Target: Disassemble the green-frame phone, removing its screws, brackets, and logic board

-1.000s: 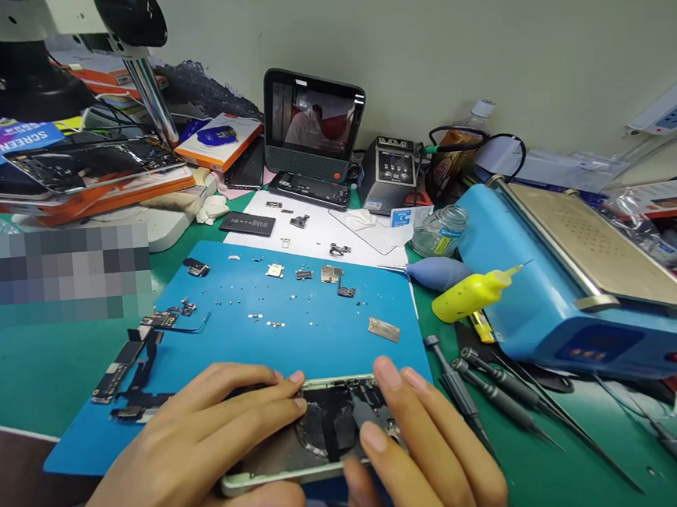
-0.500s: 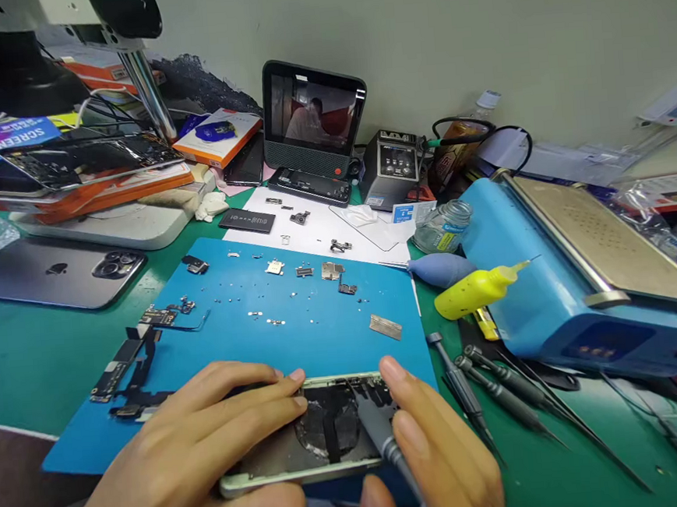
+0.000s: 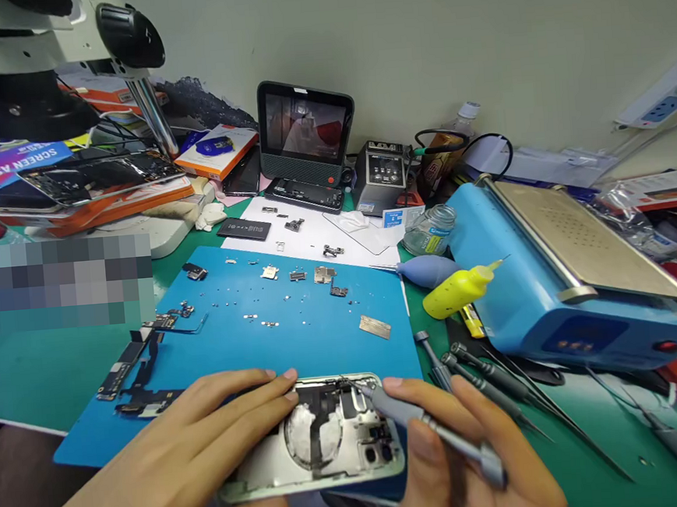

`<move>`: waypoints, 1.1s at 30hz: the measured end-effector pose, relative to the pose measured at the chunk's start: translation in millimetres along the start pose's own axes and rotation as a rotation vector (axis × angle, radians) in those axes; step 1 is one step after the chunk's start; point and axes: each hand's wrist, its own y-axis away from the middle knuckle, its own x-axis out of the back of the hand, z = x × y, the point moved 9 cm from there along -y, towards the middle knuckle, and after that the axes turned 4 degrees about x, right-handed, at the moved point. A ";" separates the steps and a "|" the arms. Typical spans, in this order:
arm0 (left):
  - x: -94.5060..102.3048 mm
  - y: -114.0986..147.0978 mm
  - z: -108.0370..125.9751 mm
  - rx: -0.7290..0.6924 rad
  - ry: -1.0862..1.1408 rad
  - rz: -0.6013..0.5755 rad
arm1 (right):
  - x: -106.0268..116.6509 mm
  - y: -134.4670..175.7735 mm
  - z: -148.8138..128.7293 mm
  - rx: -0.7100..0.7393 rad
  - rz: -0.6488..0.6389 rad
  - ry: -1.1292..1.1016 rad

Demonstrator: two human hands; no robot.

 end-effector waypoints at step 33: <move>-26.8 -23.9 7.6 0.095 0.124 -0.108 | -13.3 -7.9 17.4 -0.057 -0.217 -0.072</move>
